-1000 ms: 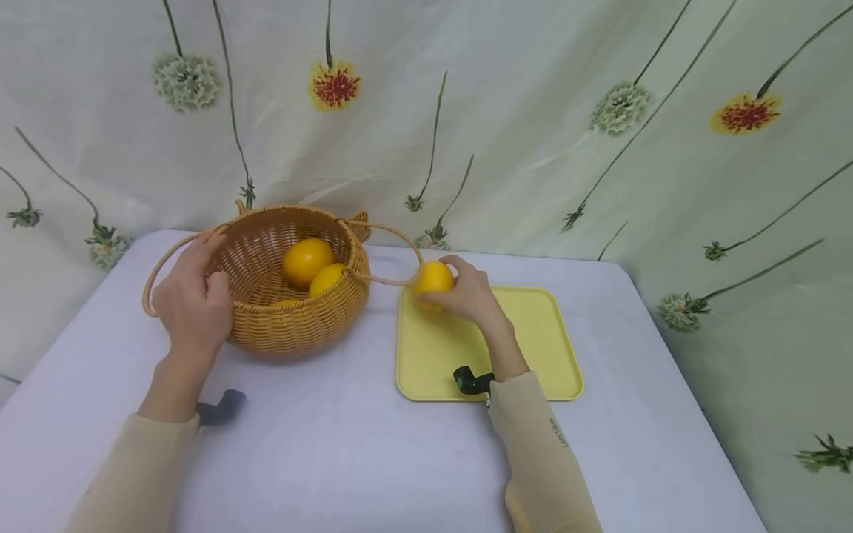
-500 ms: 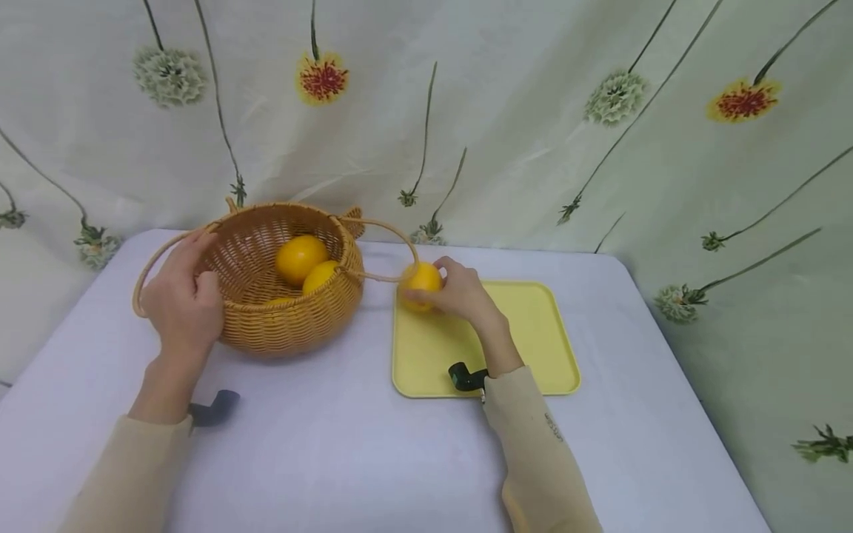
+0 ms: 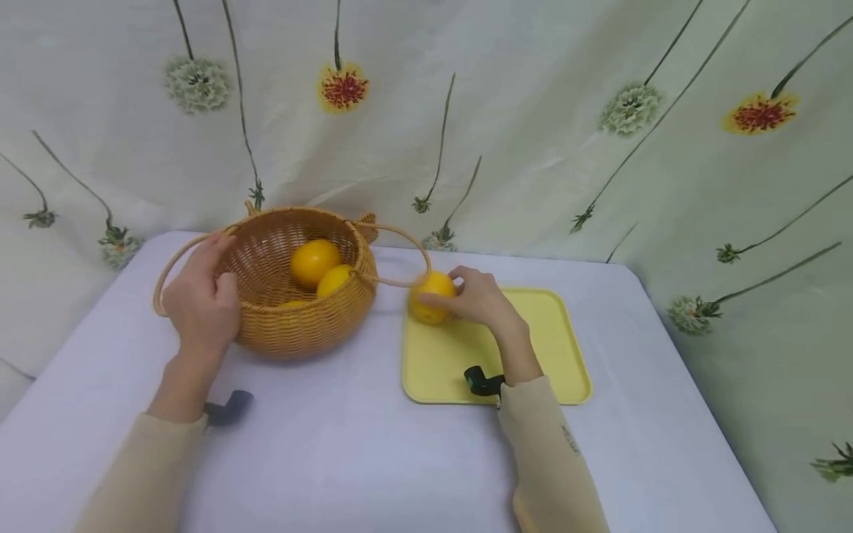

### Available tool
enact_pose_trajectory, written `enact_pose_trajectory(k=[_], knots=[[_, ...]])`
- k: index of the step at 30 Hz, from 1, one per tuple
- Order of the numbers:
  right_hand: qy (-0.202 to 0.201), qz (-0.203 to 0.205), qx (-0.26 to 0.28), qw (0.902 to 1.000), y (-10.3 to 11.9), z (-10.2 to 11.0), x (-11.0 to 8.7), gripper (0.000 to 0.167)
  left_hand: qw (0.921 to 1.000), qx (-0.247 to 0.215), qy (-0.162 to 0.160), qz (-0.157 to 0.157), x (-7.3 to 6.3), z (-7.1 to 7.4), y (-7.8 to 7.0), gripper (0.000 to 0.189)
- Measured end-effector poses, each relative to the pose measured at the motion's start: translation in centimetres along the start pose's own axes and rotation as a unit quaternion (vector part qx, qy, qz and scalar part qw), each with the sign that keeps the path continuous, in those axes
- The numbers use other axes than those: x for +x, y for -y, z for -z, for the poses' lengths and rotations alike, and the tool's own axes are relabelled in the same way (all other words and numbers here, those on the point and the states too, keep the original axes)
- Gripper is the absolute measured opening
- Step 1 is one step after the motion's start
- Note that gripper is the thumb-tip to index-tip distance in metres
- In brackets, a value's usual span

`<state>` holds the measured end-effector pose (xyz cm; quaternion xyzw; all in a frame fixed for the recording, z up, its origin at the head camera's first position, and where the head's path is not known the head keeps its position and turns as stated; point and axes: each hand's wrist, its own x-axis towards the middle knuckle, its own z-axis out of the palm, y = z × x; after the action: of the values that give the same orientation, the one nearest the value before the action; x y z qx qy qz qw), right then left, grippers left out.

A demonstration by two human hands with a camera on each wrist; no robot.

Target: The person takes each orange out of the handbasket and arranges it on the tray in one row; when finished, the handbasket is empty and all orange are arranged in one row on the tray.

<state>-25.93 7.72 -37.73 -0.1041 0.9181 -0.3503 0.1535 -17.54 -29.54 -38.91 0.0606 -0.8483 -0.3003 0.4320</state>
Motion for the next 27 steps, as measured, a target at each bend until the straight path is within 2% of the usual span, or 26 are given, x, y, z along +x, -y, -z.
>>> enact_pose_trajectory(k=[4, 10, 19, 27], knots=[[-0.009, -0.015, 0.017, 0.9997, -0.2, 1.2, -0.8, 0.076, 0.9999, 0.006, 0.011, -0.001, 0.2, -0.3, -0.4, 0.058], [-0.038, -0.011, 0.036, 0.9986, -0.4, 2.4, -1.3, 0.072, 0.9997, 0.017, 0.017, 0.002, 0.1, -0.1, -0.5, 0.057], [-0.089, -0.009, -0.001, 0.996, -0.1, 2.7, -1.5, 0.067, 0.9998, 0.013, 0.013, -0.001, -0.1, 0.2, -0.3, 0.056], [-0.095, -0.016, -0.006, 0.9954, -0.1, 3.0, -1.7, 0.063, 0.9998, 0.016, 0.011, -0.006, -0.1, 0.3, -0.3, 0.058]])
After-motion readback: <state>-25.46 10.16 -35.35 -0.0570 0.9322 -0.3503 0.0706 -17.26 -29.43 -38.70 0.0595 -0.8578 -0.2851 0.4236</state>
